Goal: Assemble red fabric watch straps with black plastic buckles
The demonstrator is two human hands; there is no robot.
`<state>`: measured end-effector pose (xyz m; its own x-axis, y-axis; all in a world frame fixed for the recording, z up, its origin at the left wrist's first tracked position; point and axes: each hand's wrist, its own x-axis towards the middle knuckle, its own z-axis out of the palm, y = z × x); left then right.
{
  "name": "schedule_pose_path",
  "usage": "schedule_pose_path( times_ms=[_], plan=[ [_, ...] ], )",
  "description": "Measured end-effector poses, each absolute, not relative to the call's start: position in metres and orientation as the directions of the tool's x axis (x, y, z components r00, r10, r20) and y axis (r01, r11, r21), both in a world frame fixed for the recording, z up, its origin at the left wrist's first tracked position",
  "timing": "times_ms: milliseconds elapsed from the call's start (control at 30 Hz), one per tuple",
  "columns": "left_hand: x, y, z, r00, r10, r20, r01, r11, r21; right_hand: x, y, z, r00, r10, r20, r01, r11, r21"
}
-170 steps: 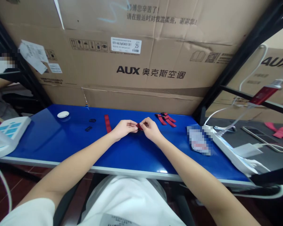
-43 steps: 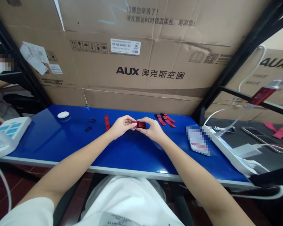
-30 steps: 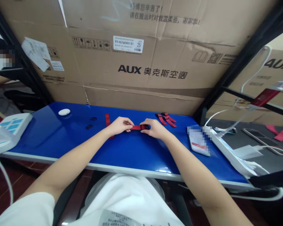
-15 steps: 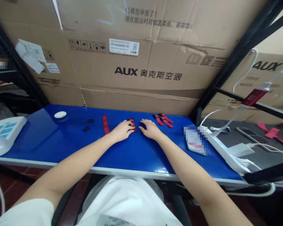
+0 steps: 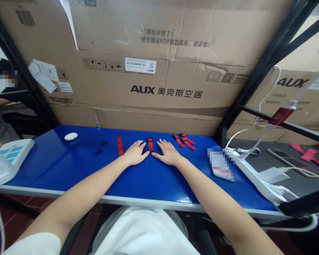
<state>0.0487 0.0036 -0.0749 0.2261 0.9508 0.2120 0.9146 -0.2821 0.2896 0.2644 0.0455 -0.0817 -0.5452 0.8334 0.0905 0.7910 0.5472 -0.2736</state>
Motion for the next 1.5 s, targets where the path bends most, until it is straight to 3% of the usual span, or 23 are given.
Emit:
schedule_pose_path(
  times_ms=[133,533,800,1500],
  plan=[
    [0.046,0.005,-0.077,0.197,0.971,0.133,0.939,-0.226,0.258,0.263,0.045,-0.080,-0.549,0.830,0.099,0.783,0.552,-0.287],
    [0.044,0.009,-0.073,0.198,0.977,0.077,0.969,-0.207,0.138,0.261,0.047,-0.083,-0.539,0.823,0.178,0.754,0.566,-0.333],
    [0.039,0.007,-0.071,0.204,0.977,0.065,0.964,-0.212,0.160,0.262,0.047,-0.080,-0.578,0.804,0.140,0.753,0.591,-0.288],
    [0.036,0.005,-0.071,0.224,0.971,0.086,0.955,-0.236,0.177,0.263,0.047,-0.081,-0.564,0.813,0.147,0.755,0.579,-0.309]
  ],
)
